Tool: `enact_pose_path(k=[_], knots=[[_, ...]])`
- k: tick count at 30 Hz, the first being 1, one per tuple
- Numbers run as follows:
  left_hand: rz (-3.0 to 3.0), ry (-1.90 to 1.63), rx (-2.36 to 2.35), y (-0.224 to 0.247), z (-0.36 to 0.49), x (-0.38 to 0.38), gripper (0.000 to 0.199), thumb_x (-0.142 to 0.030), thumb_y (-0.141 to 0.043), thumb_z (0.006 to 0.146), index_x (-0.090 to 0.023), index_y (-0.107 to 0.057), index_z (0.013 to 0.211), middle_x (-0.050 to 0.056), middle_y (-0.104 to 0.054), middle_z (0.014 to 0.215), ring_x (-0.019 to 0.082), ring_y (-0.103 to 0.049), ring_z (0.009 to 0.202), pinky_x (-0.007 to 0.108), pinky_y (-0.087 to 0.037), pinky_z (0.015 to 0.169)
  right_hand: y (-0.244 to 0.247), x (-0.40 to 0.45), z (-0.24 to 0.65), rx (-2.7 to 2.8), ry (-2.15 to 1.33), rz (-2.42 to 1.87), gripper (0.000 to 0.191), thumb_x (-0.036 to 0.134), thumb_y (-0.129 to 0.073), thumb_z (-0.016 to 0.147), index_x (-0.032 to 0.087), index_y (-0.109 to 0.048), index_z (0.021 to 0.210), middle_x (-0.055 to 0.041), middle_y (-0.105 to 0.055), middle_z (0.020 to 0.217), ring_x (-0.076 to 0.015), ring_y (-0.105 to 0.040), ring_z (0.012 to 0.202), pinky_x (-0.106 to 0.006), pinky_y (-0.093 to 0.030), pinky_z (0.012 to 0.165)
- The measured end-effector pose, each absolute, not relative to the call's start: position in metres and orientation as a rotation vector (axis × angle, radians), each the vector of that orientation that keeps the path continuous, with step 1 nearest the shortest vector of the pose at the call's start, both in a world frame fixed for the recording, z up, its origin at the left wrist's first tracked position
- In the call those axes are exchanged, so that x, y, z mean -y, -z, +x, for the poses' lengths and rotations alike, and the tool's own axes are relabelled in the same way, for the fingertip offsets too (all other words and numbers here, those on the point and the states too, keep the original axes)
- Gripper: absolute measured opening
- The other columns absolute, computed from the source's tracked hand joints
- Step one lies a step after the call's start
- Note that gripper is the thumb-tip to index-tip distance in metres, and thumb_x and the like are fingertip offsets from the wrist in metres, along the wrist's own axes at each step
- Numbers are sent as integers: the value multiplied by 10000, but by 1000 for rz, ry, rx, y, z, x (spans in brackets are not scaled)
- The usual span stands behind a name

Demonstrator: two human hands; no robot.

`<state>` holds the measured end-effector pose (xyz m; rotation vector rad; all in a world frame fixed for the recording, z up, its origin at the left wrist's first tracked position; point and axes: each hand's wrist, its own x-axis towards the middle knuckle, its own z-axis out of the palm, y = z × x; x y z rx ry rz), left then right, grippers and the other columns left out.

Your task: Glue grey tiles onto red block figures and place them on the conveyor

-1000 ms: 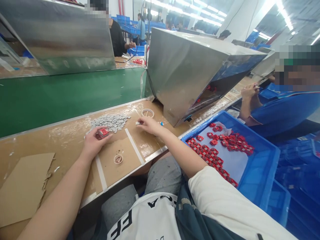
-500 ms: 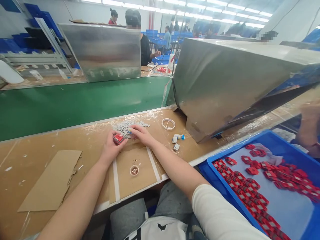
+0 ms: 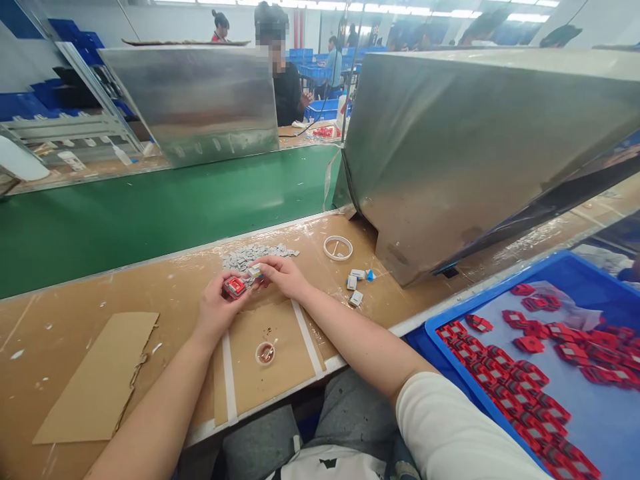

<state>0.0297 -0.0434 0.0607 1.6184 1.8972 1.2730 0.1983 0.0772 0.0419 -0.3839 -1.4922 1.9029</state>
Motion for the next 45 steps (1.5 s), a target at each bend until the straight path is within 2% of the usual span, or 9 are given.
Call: enact_pose_path(k=[4,10,16,23,30,37,40,42,45], knots=[[1588,-1288,-1916,-64,30,44,349,-474,-745,849,-235,-627,1075,23,-701,953,207,-663,829,320,-523,791,-41,-77,199,1461,-1919,-375,575,713,-735,842,190,-744,1078,-27,-674,805,-155,-638,687,-305,-582,649],[1655,-1273,-1936,-64,31,45,353,-470,-758,830,-236,-644,1068,5,-698,897,190,-645,746,320,-526,766,-41,-73,199,1561,-1801,-431,626,744,-483,985,189,-705,1172,4,-534,777,-138,-538,654,-285,-505,647],[1871,-1144,-1926,-56,30,44,323,-430,-721,864,-232,-638,1105,50,-730,1016,225,-686,869,346,-543,824,-49,-58,205,1945,-1226,-617,461,598,-374,1081,213,-591,1212,-22,-615,904,-178,-582,811,-315,-485,817],[1902,-967,-1901,-50,39,40,626,-400,-716,869,-237,-504,1435,114,-695,1300,293,-708,1106,384,-565,917,-58,-51,201,2281,-932,-734,345,418,-324,1119,212,-508,1326,2,-654,790,-208,-658,775,-306,-455,799],[1919,-735,-2020,-50,41,38,793,-398,-718,882,-175,-387,1567,141,-746,1132,341,-742,965,380,-556,778,-62,-47,198,2422,-721,-803,361,370,-333,1127,203,-487,1407,-52,-735,964,-201,-689,858,-279,-440,812],[1917,-746,-1989,-54,44,40,804,-385,-726,878,-194,-364,1570,178,-706,1291,370,-732,1081,418,-572,849,-56,-50,194,2341,-998,-777,484,400,-336,1114,243,-368,1571,-39,-737,1004,-217,-689,886,-325,-497,874],[1968,-763,-1825,-62,43,45,868,-423,-702,895,-223,-274,1623,194,-595,1476,376,-635,1309,470,-540,1020,-50,-58,193,2189,-1284,-729,545,455,-379,1101,248,-296,1598,-20,-715,949,-210,-680,866,-335,-523,867],[2021,-737,-1712,-65,42,47,772,-433,-637,945,-221,-308,1610,194,-554,1521,359,-558,1410,465,-499,1095,-46,-63,192,2110,-1421,-691,580,480,-412,1089,229,-278,1595,-12,-689,901,-201,-664,821,-333,-530,841],[2006,-622,-1706,-67,39,46,620,-484,-583,991,-214,-426,1527,172,-694,1304,350,-690,1195,423,-557,922,-42,-65,191,2022,-1505,-683,569,498,-449,1073,217,-324,1552,-4,-656,874,-183,-632,763,-327,-520,811]])
